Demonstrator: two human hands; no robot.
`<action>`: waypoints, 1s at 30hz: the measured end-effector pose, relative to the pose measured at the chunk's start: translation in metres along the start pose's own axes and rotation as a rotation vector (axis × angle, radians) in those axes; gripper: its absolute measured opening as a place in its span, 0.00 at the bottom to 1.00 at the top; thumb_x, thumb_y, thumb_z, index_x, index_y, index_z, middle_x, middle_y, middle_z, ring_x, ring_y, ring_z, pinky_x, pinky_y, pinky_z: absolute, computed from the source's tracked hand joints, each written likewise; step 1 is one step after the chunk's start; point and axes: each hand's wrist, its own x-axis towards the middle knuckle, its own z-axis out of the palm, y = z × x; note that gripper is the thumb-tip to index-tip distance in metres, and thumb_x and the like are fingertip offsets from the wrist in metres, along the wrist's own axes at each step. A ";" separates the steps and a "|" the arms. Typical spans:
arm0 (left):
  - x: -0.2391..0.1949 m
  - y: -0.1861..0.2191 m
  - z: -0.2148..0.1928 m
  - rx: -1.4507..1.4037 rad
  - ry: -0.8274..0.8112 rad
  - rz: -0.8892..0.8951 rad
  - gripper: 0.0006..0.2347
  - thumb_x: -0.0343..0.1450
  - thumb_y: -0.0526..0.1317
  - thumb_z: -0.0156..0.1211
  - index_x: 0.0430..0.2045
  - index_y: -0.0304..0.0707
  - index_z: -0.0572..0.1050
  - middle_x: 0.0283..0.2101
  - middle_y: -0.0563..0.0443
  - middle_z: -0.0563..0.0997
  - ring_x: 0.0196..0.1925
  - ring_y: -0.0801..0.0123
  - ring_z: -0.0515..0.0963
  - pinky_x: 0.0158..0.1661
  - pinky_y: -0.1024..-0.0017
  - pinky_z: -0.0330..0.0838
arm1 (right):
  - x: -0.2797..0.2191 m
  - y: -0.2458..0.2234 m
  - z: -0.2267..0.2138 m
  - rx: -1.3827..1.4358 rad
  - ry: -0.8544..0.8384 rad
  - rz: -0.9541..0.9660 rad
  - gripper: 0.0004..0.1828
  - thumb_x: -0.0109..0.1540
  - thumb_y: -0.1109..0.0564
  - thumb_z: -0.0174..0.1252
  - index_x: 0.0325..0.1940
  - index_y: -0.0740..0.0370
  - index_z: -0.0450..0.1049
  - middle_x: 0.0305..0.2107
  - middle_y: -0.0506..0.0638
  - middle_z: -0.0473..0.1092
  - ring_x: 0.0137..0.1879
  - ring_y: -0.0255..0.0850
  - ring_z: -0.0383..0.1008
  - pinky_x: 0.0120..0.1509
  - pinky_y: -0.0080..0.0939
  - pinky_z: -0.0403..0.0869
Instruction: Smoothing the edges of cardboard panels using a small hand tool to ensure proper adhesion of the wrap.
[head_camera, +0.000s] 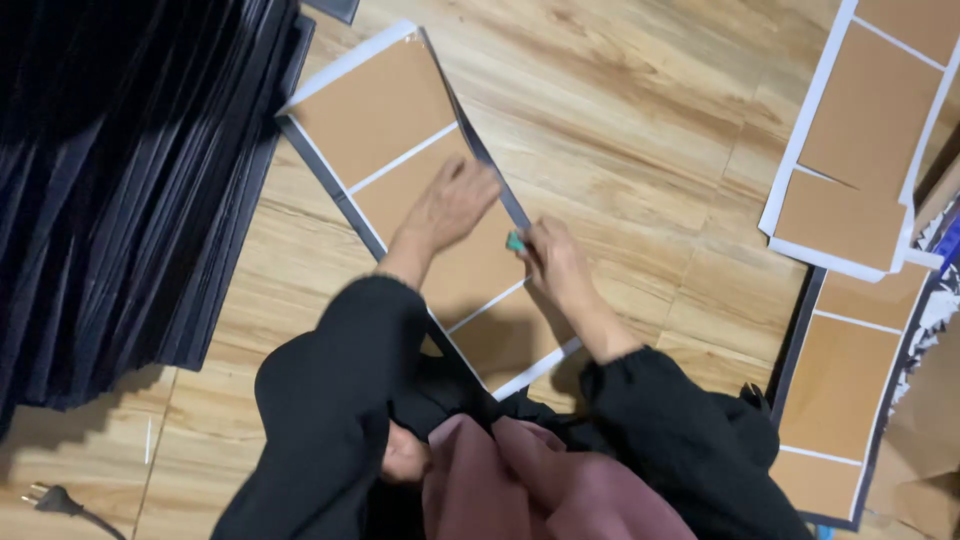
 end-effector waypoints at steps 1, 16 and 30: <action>0.006 -0.007 -0.010 0.001 0.003 -0.002 0.09 0.72 0.40 0.34 0.26 0.46 0.66 0.31 0.53 0.66 0.42 0.61 0.68 0.45 0.63 0.59 | -0.007 -0.003 -0.004 -0.003 0.000 -0.002 0.07 0.56 0.51 0.55 0.33 0.53 0.66 0.27 0.45 0.60 0.37 0.44 0.66 0.40 0.39 0.67; -0.014 -0.055 -0.009 -0.125 -0.119 -0.219 0.14 0.68 0.36 0.40 0.46 0.43 0.67 0.51 0.54 0.68 0.58 0.64 0.62 0.59 0.57 0.50 | 0.071 -0.014 0.005 -0.046 0.038 -0.143 0.10 0.53 0.55 0.59 0.31 0.58 0.64 0.26 0.51 0.61 0.37 0.49 0.66 0.41 0.44 0.67; -0.017 -0.055 -0.002 -0.053 -0.035 -0.258 0.08 0.68 0.36 0.43 0.37 0.44 0.69 0.43 0.56 0.69 0.55 0.66 0.64 0.60 0.56 0.50 | 0.076 -0.014 0.019 -0.048 0.018 -0.153 0.09 0.52 0.56 0.60 0.31 0.56 0.67 0.25 0.50 0.63 0.37 0.48 0.68 0.41 0.43 0.68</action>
